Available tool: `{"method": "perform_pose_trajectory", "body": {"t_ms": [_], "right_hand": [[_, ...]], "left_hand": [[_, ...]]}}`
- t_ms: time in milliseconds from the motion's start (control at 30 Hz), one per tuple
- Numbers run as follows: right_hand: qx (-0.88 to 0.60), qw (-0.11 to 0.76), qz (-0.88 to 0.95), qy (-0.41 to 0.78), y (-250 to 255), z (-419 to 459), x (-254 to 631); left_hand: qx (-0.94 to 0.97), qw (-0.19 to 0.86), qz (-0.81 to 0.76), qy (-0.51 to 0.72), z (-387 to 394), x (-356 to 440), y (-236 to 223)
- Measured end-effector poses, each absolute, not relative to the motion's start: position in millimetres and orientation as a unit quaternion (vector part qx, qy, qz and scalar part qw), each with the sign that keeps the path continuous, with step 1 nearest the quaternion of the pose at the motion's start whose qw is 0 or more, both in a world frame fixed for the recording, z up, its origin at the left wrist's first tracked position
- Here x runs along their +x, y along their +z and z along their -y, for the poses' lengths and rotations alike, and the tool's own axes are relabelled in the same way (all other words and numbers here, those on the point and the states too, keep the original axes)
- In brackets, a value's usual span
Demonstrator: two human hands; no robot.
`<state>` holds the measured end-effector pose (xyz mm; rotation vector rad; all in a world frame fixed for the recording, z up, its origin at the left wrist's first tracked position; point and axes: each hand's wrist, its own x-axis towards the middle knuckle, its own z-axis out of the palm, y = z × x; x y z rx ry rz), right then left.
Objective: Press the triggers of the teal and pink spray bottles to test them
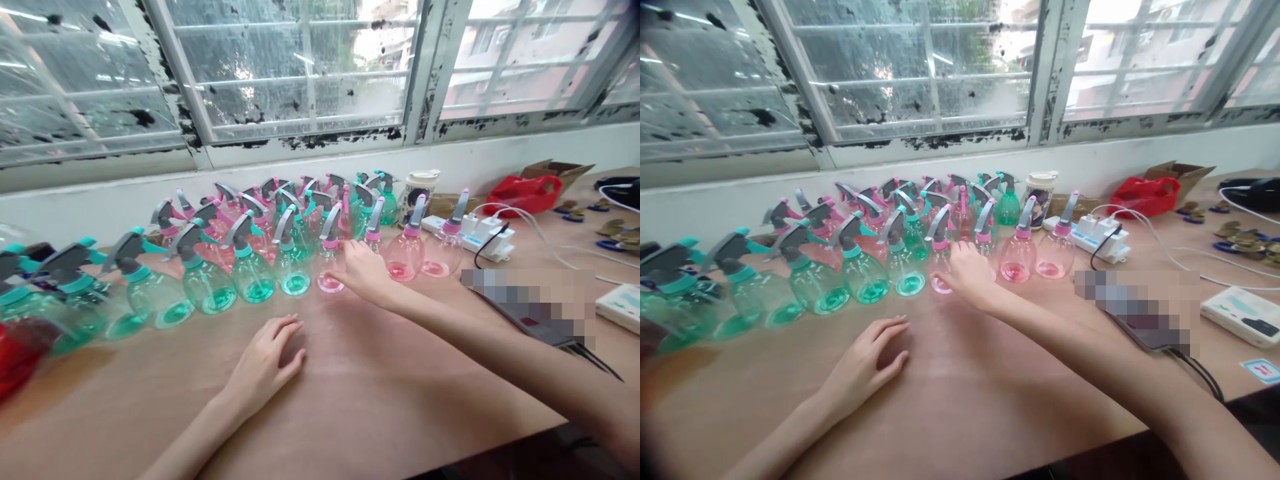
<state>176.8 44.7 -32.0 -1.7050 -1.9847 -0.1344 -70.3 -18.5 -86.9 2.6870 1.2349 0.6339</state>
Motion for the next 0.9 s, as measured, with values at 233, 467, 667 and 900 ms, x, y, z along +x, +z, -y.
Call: {"method": "perform_pose_trajectory", "body": {"t_ms": [233, 467, 667, 900], "right_hand": [[-0.627, 0.277, 0.728, -0.037, -32.4, -39.4, 179.2], [-0.618, 0.378, 0.689, -0.009, -34.8, -7.2, 242.4], [-0.630, 0.405, 0.662, 0.030, -36.0, -17.9, 270.7], [-0.624, 0.389, 0.675, 0.057, -42.4, -42.2, 257.2]], "left_hand": [[0.900, 0.039, -0.394, 0.181, 19.8, -66.2, -86.9], [0.907, 0.072, -0.371, 0.184, 8.3, -45.5, -88.7], [0.858, 0.189, -0.379, 0.292, -20.7, 22.6, -57.5], [0.794, 0.234, -0.451, 0.335, -47.2, 94.5, -21.6]]}}
